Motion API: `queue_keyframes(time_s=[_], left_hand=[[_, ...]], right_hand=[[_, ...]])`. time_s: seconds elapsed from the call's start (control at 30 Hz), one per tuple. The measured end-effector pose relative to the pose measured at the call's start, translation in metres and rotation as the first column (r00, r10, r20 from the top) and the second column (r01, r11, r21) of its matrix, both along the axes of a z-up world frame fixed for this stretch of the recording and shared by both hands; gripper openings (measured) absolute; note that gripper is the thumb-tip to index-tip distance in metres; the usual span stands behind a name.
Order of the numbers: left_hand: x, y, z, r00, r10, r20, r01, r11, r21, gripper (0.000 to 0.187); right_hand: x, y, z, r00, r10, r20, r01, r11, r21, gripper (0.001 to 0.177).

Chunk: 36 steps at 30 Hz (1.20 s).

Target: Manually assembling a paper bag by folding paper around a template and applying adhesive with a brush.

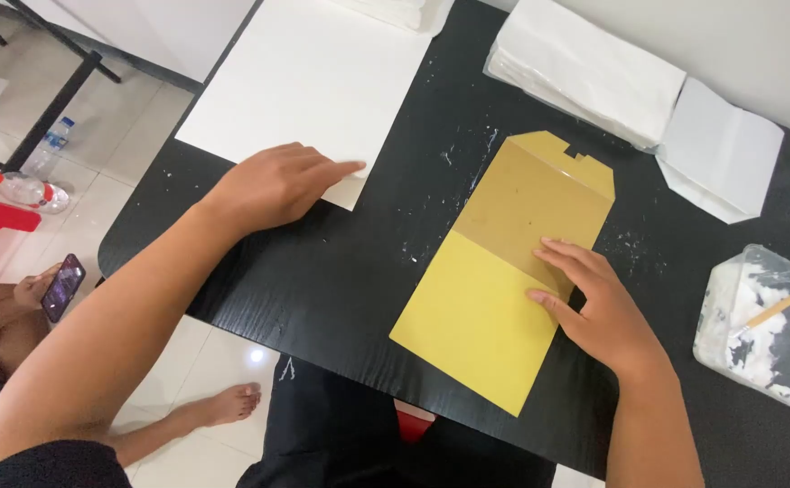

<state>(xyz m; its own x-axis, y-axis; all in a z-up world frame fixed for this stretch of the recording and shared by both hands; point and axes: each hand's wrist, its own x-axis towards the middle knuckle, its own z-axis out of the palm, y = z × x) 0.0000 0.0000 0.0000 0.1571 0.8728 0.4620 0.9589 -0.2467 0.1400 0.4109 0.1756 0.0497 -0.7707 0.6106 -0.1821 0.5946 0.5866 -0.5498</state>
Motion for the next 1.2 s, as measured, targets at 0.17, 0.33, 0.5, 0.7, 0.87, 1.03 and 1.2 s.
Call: queue_keyframes(time_s=[0.17,0.33,0.5,0.7,0.87,1.03,1.2], left_hand=[[0.009,0.004,0.049,0.870,0.107,0.481,-0.048,0.990,-0.133,0.039],[-0.001,0.015,0.068,0.700,0.234,0.674,-0.026,0.952,-0.304,0.042],[-0.017,0.022,0.045,0.609,0.287,0.739,-0.095,0.952,-0.291,0.029],[-0.009,0.017,0.038,0.611,-0.079,0.788,0.026,0.996,0.080,0.011],[-0.014,0.016,0.038,0.716,-0.094,0.691,0.130,0.992,0.000,0.018],[-0.019,0.016,0.038,0.866,0.033,0.499,0.091,0.971,-0.222,0.029],[-0.028,0.019,0.015,0.911,-0.035,0.411,0.129,0.971,-0.203,0.012]], right_hand=[[-0.003,-0.002,0.001,0.999,-0.019,-0.035,0.020,1.000,0.020,0.051],[-0.006,0.000,-0.011,0.984,-0.009,-0.176,0.040,0.984,0.173,0.047],[-0.054,0.005,0.009,0.962,0.158,-0.221,-0.050,0.903,0.428,0.043],[-0.194,0.073,0.014,0.854,0.397,-0.335,-0.090,0.749,0.657,0.034],[-0.293,0.124,-0.009,0.935,0.352,-0.032,-0.198,0.598,0.777,0.041],[-0.347,0.150,-0.034,0.918,0.342,0.200,-0.346,0.448,0.825,0.057],[-0.361,0.173,-0.046,0.910,0.363,0.199,-0.159,-0.136,0.978,0.057]])
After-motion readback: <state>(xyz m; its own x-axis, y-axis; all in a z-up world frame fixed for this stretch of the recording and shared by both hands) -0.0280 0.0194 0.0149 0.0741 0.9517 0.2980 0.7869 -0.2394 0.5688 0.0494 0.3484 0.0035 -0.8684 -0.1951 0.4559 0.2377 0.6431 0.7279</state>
